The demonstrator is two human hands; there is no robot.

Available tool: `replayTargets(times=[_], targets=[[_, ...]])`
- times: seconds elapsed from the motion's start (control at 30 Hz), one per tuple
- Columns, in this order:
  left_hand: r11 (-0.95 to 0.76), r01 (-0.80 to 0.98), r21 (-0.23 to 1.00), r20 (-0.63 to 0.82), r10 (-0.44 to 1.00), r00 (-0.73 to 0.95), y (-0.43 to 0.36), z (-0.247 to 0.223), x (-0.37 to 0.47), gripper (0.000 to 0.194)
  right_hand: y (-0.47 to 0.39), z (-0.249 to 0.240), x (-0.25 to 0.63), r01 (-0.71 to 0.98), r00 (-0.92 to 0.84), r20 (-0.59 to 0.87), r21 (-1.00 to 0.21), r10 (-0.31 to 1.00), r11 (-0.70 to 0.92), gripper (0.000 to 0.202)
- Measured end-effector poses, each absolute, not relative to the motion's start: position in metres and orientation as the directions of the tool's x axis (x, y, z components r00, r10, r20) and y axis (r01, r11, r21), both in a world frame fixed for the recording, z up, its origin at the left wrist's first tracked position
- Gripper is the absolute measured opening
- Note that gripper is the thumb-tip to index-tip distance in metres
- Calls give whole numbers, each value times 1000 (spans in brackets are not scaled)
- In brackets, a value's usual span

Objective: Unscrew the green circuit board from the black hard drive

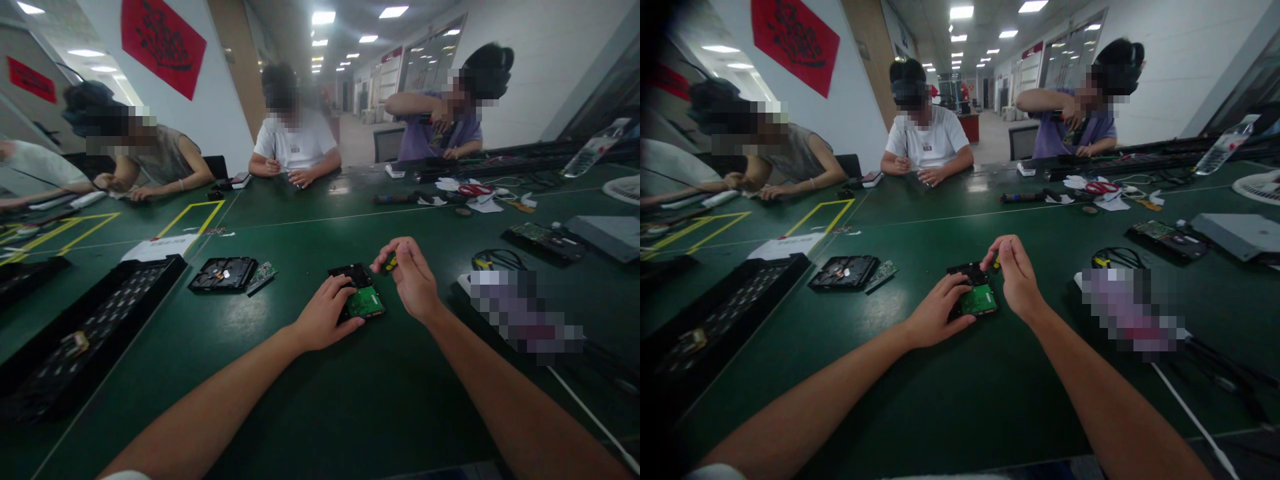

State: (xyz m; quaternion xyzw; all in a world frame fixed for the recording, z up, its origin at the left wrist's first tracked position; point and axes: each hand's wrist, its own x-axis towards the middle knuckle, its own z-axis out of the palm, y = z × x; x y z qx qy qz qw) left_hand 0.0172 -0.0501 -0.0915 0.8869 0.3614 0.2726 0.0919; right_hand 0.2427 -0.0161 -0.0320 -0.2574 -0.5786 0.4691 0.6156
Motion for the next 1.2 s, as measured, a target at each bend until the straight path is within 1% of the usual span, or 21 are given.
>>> replayTargets(times=[0.2, 0.4, 0.77, 1.03, 1.13, 1.2], targets=[[-729, 589, 349, 420, 684, 597, -51, -90, 17, 61, -21, -29, 240, -295, -168, 458, -868, 873, 399, 27], [-724, 598, 344, 413, 688, 597, -51, -90, 17, 61, -20, -24, 239, -329, -125, 436, -866, 891, 377, 23], [-720, 595, 357, 413, 693, 591, -50, -91, 17, 61, -22, -20, 236, -316, -126, 415, -878, 901, 360, 42], [-718, 605, 344, 404, 695, 595, -52, -89, 17, 59, -21, -19, 237, -296, -108, 429, -875, 897, 383, 42], [-716, 604, 349, 406, 697, 591, -52, -89, 17, 60, -20, -20, 238, -269, -94, 407, -889, 908, 371, 42], [-715, 603, 353, 405, 698, 590, -52, -90, 17, 60, -18, -21, 239, -285, -76, 379, -895, 922, 344, 39]])
